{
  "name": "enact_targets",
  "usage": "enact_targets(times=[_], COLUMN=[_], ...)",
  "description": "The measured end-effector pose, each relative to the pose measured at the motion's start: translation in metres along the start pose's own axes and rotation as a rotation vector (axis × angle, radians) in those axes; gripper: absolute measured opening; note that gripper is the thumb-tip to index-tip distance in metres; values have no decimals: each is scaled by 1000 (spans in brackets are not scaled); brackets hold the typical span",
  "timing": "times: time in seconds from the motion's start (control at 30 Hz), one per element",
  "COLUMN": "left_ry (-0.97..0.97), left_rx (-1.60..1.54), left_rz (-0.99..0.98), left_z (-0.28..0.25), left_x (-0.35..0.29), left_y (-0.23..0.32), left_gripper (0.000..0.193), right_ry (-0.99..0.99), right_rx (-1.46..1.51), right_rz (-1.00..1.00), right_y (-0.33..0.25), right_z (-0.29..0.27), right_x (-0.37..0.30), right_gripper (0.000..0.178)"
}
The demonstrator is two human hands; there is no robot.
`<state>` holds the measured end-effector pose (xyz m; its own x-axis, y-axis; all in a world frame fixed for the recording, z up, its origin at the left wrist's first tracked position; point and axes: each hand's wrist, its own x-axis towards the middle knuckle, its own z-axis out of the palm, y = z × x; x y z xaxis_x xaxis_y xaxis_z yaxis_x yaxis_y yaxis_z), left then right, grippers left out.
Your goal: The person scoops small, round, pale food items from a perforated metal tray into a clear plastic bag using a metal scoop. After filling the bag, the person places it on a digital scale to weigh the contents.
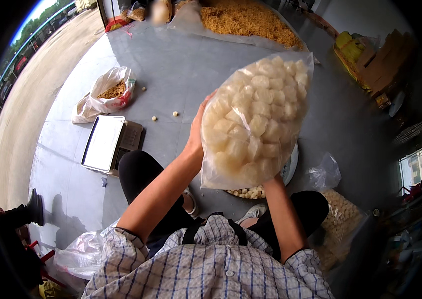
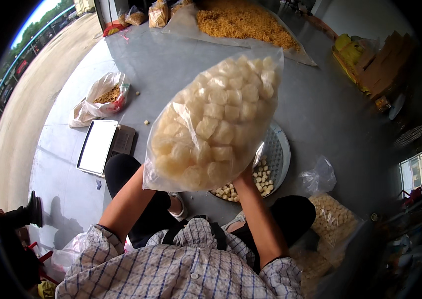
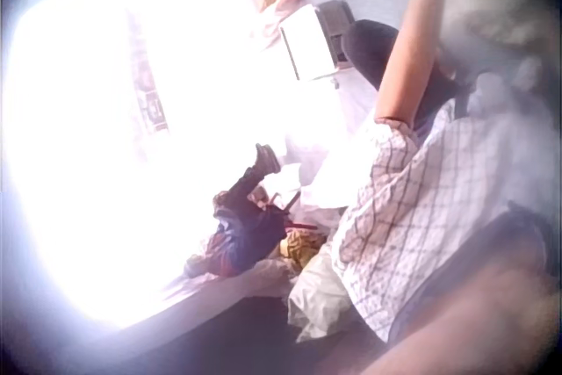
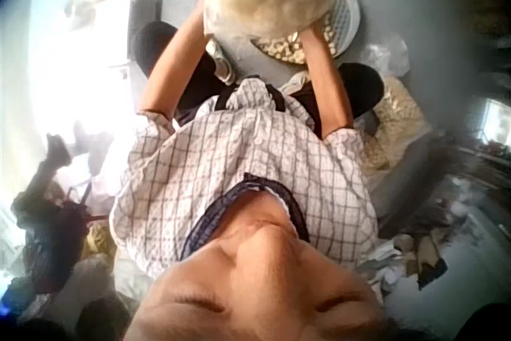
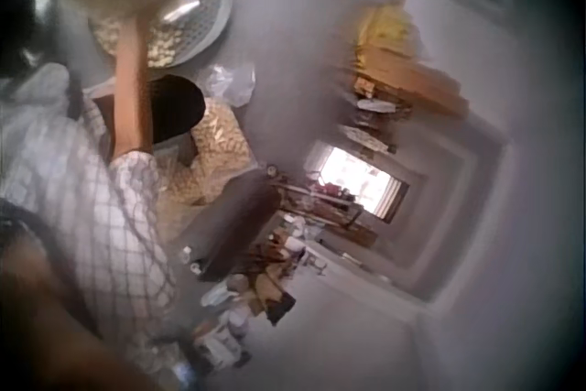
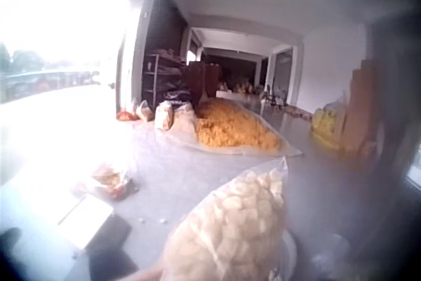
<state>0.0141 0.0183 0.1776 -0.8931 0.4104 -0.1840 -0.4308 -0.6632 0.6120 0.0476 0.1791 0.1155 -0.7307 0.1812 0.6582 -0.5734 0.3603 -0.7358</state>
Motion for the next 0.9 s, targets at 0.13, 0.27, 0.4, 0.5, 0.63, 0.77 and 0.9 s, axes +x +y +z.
enact_targets(times=[0.13, 0.27, 0.4, 0.5, 0.63, 0.77, 0.9], left_ry=[-111, -119, -141, -137, -168, -168, -183], left_rx=[67, 68, 118, 102, 137, 124, 145], left_rz=[116, 127, 150, 147, 179, 151, 181], left_z=[10, 15, 25, 23, 34, 24, 23], left_x=[42, 26, 54, 24, 55, 18, 21], left_y=[22, 18, 32, 27, 43, 31, 46], left_gripper=[47, 50, 52, 55, 58, 61, 64], right_ry=[15, -43, -97, -83, -109, -102, -136], right_rx=[59, 65, 634, 396, 417, 399, 468], right_rz=[-67, -118, 206, 32, 76, 43, 108], right_y=[1, -9, 2, -20, -11, -26, -23], right_z=[10, 7, 12, 9, 21, 17, 38], right_x=[56, 68, 85, 85, 111, 92, 102], right_gripper=[37, 34, 41, 42, 44, 46, 48])
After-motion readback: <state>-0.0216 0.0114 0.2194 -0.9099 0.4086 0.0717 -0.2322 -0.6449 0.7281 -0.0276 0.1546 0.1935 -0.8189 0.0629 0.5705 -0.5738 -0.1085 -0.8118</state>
